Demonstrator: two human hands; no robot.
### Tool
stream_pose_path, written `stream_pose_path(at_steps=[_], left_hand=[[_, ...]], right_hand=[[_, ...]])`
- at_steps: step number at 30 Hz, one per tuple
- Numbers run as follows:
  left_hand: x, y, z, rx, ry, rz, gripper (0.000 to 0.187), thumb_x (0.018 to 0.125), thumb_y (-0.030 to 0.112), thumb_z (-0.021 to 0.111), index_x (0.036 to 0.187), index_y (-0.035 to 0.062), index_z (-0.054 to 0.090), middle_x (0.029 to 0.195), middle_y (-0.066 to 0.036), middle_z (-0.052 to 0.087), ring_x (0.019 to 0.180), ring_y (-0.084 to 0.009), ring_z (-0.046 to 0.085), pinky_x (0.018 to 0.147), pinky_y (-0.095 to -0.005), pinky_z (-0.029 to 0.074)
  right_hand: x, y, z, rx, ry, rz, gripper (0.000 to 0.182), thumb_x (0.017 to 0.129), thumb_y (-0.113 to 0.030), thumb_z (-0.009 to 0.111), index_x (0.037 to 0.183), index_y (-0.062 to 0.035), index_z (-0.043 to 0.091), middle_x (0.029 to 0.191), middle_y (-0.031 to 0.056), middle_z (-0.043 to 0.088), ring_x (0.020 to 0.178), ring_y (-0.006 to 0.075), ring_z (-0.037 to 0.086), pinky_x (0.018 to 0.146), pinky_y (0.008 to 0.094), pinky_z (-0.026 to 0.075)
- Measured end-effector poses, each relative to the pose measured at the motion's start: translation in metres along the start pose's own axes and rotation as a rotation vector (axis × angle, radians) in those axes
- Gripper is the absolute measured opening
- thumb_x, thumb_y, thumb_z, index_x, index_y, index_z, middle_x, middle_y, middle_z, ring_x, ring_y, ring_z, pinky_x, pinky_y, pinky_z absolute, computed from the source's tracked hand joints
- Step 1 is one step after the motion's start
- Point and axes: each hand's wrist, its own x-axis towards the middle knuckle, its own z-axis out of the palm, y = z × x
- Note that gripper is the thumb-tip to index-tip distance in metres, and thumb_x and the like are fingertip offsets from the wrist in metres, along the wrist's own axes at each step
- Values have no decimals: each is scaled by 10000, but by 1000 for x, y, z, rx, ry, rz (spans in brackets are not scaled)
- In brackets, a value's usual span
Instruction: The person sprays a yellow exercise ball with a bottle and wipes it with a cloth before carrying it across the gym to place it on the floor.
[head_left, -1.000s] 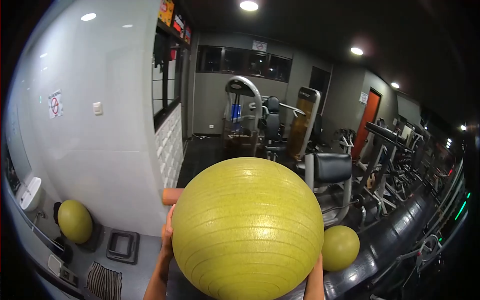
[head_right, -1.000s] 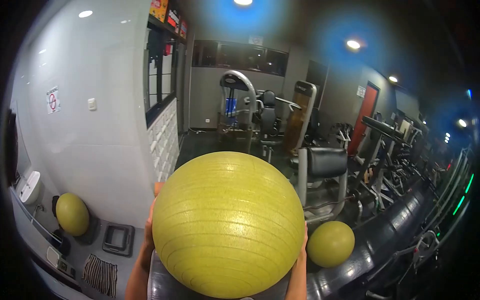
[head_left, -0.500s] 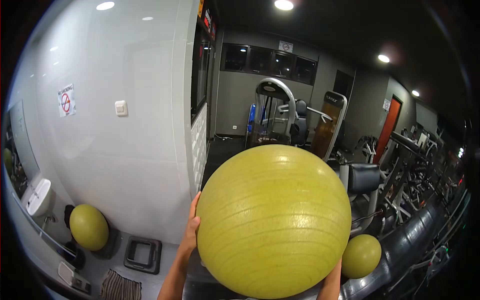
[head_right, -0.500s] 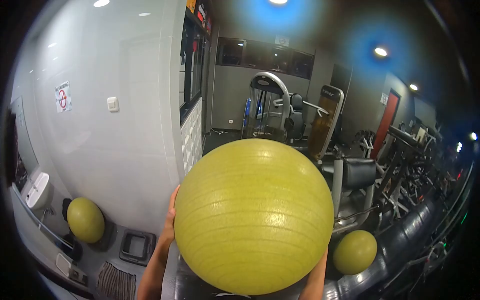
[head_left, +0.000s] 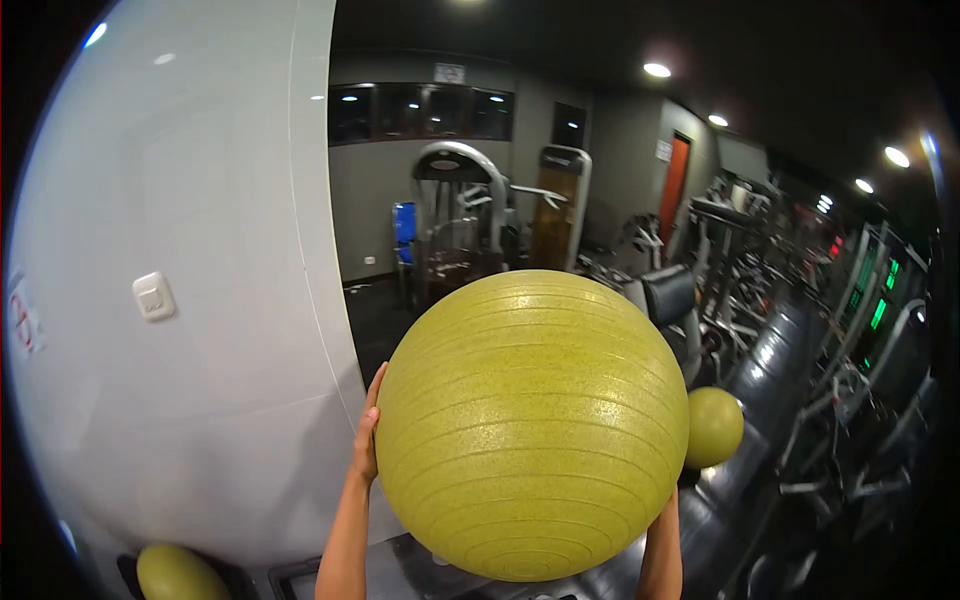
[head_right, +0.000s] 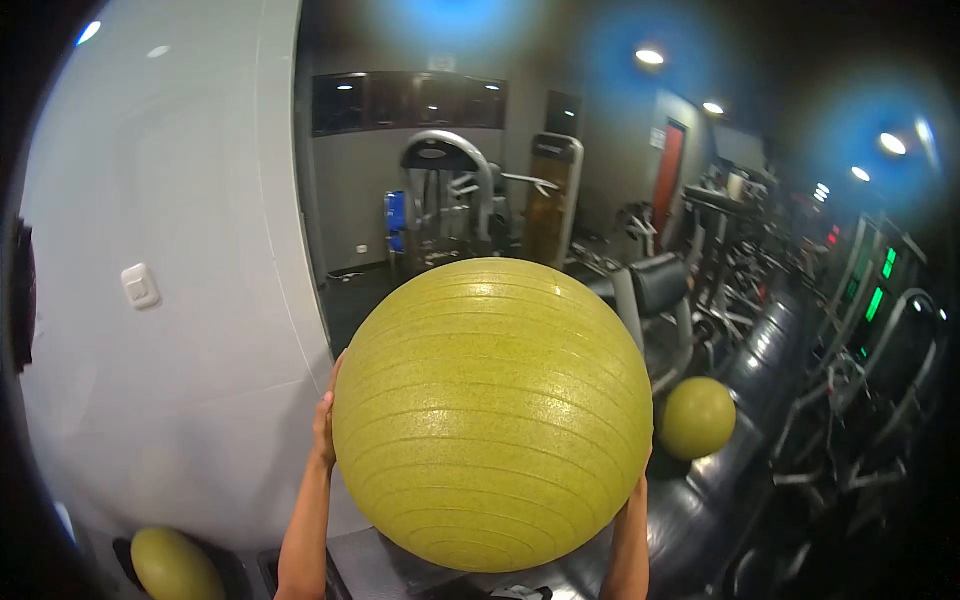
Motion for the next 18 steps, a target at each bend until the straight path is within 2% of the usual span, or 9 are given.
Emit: stream_pose_path(at_steps=[3, 6, 8, 10, 12, 18], left_hand=[[3, -6, -37, -126, -109, -91, 906, 889, 563, 492, 1604, 86, 202, 1654, -156, 207, 1524, -292, 205, 1233, -432, 170], [-1, -10, -64, -179, -220, -89, 899, 894, 574, 459, 1600, 75, 211, 1650, -161, 219, 1521, -294, 215, 1231, -435, 174], [-7, -10, -78, -200, -278, -94, 789, 973, 526, 344, 1595, 54, 227, 1647, -117, 256, 1512, -252, 229, 1217, -380, 183], [-16, -6, -85, -220, -325, -106, 781, 974, 519, 341, 1592, 54, 239, 1645, -117, 264, 1510, -254, 234, 1213, -383, 192], [-28, -3, -91, -203, -335, -199, 952, 885, 646, 424, 1596, 51, 211, 1645, -175, 230, 1517, -304, 226, 1224, -438, 189], [-90, 6, -131, -243, -422, -233, 1050, 828, 703, 495, 1598, 52, 201, 1646, -183, 222, 1518, -314, 224, 1226, -442, 181]], right_hand=[[-79, 0, 12, -39, 149, -63, 473, 1059, -418, 374, 1275, -47, 572, 1186, 92, 639, 1051, 214, 623, 905, 367, 530], [-152, -16, 18, -89, 281, -137, 472, 1059, -417, 374, 1273, -47, 573, 1183, 91, 640, 1049, 214, 623, 902, 367, 531], [-188, -28, 23, -114, 343, -191, 470, 1060, -416, 374, 1272, -46, 573, 1182, 91, 641, 1047, 214, 624, 900, 367, 532], [-224, -36, 30, -130, 397, -234, 469, 1060, -415, 374, 1270, -46, 574, 1180, 91, 641, 1046, 213, 624, 899, 367, 532], [-260, -42, 35, -142, 440, -267, 468, 1060, -414, 373, 1269, -46, 574, 1178, 91, 641, 1044, 213, 624, 897, 366, 533], [-349, -48, 48, -152, 493, -307, 465, 1061, -411, 373, 1265, -46, 576, 1172, 91, 643, 1040, 212, 625, 892, 366, 535]])
